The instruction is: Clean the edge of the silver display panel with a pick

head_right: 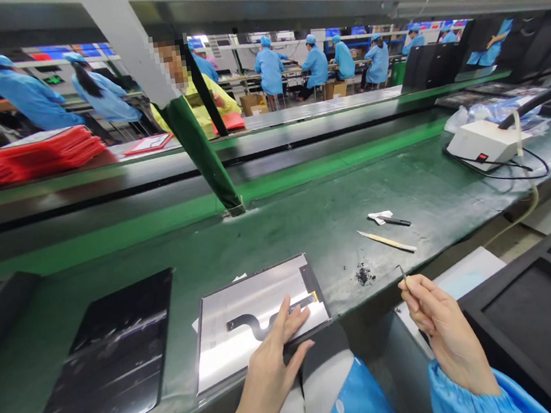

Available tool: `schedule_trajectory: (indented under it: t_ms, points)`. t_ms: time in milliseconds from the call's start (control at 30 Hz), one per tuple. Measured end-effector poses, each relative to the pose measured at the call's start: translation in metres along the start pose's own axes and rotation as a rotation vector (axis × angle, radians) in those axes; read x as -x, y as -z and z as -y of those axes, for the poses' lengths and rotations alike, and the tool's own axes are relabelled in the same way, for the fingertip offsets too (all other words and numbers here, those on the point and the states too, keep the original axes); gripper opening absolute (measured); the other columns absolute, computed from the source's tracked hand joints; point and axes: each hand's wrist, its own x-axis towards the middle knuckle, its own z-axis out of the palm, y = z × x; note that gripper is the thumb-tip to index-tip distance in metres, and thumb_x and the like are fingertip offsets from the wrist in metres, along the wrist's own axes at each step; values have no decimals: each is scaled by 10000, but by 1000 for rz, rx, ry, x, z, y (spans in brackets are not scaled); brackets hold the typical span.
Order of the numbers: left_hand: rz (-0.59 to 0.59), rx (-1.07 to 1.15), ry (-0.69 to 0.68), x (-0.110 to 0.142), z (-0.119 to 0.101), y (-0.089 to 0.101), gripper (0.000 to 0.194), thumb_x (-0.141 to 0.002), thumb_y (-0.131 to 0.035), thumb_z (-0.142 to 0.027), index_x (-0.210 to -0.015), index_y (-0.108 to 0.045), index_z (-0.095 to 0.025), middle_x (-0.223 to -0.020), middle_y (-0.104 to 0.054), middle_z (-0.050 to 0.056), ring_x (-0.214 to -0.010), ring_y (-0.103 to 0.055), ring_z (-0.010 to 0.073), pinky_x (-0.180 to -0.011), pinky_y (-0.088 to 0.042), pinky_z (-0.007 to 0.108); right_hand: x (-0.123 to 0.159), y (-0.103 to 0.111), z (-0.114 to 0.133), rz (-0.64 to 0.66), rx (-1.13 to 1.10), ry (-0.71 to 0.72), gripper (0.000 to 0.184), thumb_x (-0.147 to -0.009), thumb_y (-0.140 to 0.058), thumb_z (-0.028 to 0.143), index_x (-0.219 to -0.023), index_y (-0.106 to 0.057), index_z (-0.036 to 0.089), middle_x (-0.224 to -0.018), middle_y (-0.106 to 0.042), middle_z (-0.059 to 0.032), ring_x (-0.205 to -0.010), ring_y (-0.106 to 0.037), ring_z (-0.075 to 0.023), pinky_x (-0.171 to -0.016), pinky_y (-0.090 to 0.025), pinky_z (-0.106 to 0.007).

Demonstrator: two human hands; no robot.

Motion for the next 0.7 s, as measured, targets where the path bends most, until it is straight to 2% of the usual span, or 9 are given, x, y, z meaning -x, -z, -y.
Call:
schedule_trajectory:
  t_ms: [167, 500, 700]
  points:
    - [-6, 8, -3, 0, 1, -1, 655, -1051, -391, -348, -1585, -30, -231, -1268, -692, 91, -1244, -614, 230, -963, -564, 384, -1, -2, 5, -26, -39, -9, 432, -575, -913, 518, -684, -667, 179, -572, -428, 60, -434, -232, -13, -364, -227, -132]
    - [-2, 6, -4, -1, -1, 1, 651, -1052, -381, -361, -1585, -29, -234, -1281, -684, 91, -1262, -600, 219, -984, -552, 380, -2, 1, 14, -49, -71, 2, 411, -567, -923, 493, -723, -709, 179, -571, -435, 61, -428, -249, -7, -350, -246, -111]
    - [0, 28, -6, -2, -1, 2, 651, -1052, -385, -359, -1584, -31, -238, -1287, -682, 84, -1258, -604, 215, -980, -552, 378, -5, 2, 21, -72, -58, 55, 405, -559, -924, 480, -710, -711, 171, -567, -456, 56, -413, -256, -9, -323, -251, -105]
